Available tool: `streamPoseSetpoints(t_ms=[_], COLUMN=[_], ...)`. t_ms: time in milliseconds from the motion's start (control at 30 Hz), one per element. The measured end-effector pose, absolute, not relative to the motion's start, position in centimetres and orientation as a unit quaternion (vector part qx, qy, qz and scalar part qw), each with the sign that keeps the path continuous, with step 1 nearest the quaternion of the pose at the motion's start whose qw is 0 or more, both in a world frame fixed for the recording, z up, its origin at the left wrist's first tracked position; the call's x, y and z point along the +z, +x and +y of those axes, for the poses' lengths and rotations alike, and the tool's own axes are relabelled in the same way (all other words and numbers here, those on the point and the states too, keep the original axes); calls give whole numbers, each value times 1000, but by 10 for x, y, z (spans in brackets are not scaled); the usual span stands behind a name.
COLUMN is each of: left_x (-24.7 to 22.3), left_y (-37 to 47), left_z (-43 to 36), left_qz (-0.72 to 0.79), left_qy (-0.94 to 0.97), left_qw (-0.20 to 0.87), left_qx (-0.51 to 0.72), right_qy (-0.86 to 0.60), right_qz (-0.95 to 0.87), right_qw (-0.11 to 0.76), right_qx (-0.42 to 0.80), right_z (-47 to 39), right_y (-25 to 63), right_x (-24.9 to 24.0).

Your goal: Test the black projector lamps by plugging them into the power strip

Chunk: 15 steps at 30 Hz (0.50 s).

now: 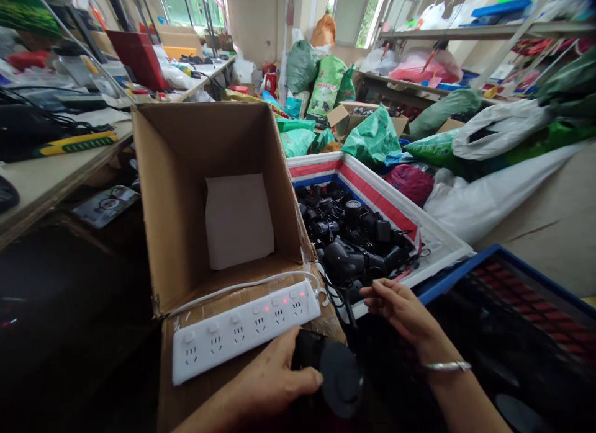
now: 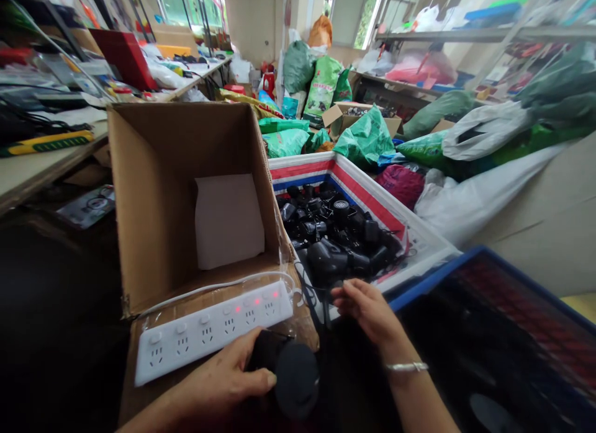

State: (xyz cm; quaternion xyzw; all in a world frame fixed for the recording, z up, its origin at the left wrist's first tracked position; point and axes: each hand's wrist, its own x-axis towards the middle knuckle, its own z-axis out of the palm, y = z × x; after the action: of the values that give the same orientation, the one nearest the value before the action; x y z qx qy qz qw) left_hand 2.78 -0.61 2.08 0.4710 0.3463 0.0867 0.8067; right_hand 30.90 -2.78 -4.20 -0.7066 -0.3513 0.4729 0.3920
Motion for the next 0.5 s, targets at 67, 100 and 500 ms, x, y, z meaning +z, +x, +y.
streamPoseSetpoints(t_ms=[67,100,500], left_x=[23,24,33], left_y=[29,29,10], left_z=[-7,-7,3], left_qz=[356,362,254], left_qy=[492,508,412], left_qw=[791,779,861], left_qx=[74,63,157], right_qy=[-723,-729,-544], right_qz=[-331,-328,-468], right_qw=[371,355,292], right_qx=[479,484,633], right_z=[-27,-26,-98], right_y=[307,305,301], right_x=[-55,-62,-29])
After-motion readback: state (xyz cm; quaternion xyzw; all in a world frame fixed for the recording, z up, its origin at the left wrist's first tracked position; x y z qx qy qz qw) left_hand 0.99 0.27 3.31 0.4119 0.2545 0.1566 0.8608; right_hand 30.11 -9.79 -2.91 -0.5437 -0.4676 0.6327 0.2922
